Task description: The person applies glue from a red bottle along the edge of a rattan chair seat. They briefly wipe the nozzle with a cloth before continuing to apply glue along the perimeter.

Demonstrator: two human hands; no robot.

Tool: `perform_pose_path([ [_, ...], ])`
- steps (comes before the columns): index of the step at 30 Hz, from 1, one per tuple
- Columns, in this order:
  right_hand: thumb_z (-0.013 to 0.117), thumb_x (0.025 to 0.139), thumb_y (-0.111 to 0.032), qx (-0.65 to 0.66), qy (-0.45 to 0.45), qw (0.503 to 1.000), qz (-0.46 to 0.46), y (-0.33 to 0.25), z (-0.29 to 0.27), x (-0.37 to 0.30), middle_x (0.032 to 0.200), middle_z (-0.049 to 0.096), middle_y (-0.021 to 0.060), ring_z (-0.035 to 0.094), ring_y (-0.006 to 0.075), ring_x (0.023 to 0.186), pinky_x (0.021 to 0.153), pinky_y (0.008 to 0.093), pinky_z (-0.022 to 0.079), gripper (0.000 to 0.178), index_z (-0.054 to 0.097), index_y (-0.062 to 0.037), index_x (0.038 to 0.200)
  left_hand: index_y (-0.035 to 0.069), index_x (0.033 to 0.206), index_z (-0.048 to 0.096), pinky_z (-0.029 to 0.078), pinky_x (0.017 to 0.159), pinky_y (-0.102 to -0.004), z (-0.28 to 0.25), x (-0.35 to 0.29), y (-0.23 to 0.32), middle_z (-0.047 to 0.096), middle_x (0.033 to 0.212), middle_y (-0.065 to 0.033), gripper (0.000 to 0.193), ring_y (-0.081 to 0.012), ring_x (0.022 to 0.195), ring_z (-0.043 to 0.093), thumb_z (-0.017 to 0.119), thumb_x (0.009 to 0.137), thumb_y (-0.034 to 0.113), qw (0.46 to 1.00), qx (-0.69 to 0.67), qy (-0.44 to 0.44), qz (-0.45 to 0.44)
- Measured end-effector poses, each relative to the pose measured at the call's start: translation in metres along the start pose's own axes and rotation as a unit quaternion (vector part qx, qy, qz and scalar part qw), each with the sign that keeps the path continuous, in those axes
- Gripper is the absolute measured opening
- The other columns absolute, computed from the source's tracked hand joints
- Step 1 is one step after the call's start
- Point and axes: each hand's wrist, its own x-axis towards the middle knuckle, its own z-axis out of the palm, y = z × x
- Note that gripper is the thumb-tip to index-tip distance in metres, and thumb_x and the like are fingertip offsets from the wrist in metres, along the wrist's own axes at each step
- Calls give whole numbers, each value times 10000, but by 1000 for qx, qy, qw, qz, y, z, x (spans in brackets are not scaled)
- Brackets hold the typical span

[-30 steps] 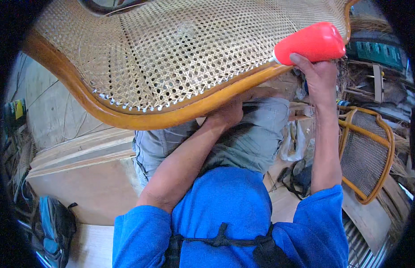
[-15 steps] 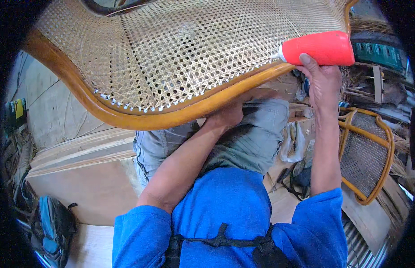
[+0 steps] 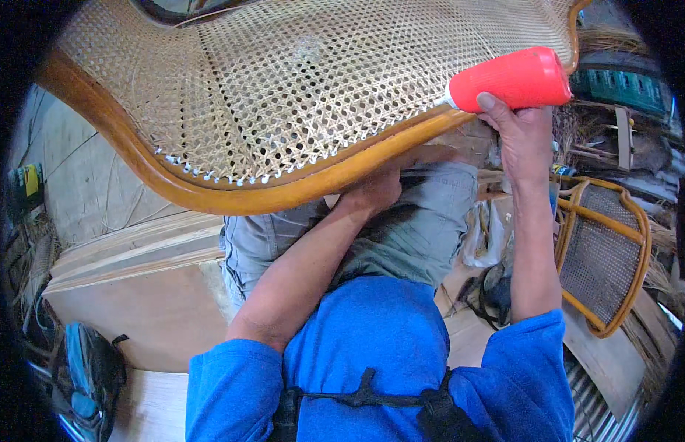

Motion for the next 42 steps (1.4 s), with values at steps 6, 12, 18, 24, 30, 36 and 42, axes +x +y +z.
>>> perform_pose_path([
  [6,725,736,-283,-144,90,981,-98,-26,2,-9,875,663,72,619,185,823,792,332,456,313,650,-34,910,-2,1055,572,425,892,-467,1,1,1,591,1021,-237,424,-402,1000,542,499,640,38,999,17,-15,-27],
  [12,742,723,-239,10,87,995,-57,-5,-13,7,891,654,63,611,190,822,811,326,450,321,629,-37,946,4,1052,571,439,871,-463,-4,1,3,593,1018,-232,427,-388,975,553,497,633,36,1000,-5,-13,-8],
  [18,750,718,-219,68,61,996,-8,12,-10,5,895,650,57,604,179,825,799,319,453,329,622,-36,959,29,1055,570,447,850,-467,4,0,-4,596,1001,-225,442,-382,955,557,492,620,34,1000,-6,16,16],
  [24,746,725,-251,23,51,998,18,14,-11,3,872,660,53,610,166,808,776,309,459,322,639,-38,941,28,1057,572,443,848,-469,0,-2,0,602,975,-227,448,-390,945,560,486,617,23,999,-30,-23,19],
  [30,735,726,-291,-26,38,999,-4,-2,-2,-2,856,670,76,624,176,790,755,314,467,337,651,-31,924,26,1047,583,446,842,-461,6,-1,-3,608,958,-226,440,-387,940,566,473,621,5,1000,3,-16,-7],
  [36,713,736,-280,-96,-17,995,13,-18,1,0,864,661,135,634,207,793,749,310,469,306,650,-46,923,25,1122,556,419,904,-452,15,0,-12,574,1068,-240,500,-380,1032,531,457,634,-21,1000,-2,-25,-11],
  [42,717,738,-202,-90,66,993,-45,-28,-14,3,897,658,93,621,187,831,763,319,471,272,642,-39,943,33,1255,443,263,1065,-429,12,0,-9,431,1282,-238,572,-386,1223,368,463,685,-11,1000,0,-27,-8],
])
